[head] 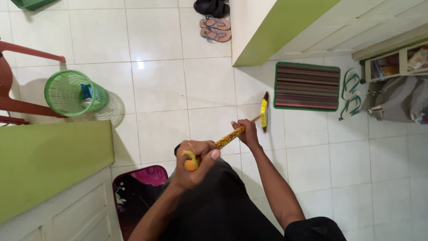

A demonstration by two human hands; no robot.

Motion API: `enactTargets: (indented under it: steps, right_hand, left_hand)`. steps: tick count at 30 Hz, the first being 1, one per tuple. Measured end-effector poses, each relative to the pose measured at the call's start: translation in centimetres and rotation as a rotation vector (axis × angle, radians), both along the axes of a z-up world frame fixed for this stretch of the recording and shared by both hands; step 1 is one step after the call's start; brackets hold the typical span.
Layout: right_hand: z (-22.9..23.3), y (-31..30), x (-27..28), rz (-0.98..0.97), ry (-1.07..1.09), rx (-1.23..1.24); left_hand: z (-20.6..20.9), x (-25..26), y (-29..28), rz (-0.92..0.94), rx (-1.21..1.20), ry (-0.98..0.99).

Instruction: The person sweeps the tiled floor using a broom, pushing debris along the hallway and near the doorway.

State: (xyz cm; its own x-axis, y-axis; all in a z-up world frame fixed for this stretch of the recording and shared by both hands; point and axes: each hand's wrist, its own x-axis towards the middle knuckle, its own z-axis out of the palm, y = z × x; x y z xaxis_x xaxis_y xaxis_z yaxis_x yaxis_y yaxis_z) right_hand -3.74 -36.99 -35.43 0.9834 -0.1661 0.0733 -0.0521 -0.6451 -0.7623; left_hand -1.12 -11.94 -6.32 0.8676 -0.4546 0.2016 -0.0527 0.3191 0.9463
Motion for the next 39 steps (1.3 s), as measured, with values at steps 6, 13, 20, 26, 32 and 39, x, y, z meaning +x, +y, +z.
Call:
enactTargets:
  steps: [6,13,20,26,32,39]
  right_hand:
    - [-3.1,-1.5,0.4,0.064,0.002,0.076]
    - [-2.7,0.9,1.8,0.1,0.096,0.169]
    - [-1.1,3.8,2.5,0.172,0.055,0.23]
    - [1.1,4.1,1.7,0.226,0.008,0.217]
    - [5.1,3.4,0.8,0.228,0.068,0.193]
    - [6.5,2.3,-2.0,0.099,0.036,0.157]
  left_hand:
    - [-0.5,-1.1,-3.9,0.153,0.07,0.024]
    - [2.1,-1.5,-4.8,0.223,0.076,-0.044]
    - [5.1,-2.8,-4.8,0.294,0.178,-0.15]
    - [6.2,-4.3,-4.8,0.277,0.154,-0.256]
    - [8.0,-5.3,-3.5,0.273,-0.031,-0.278]
    - [7.0,-5.2,-2.1,0.203,-0.227,-0.165]
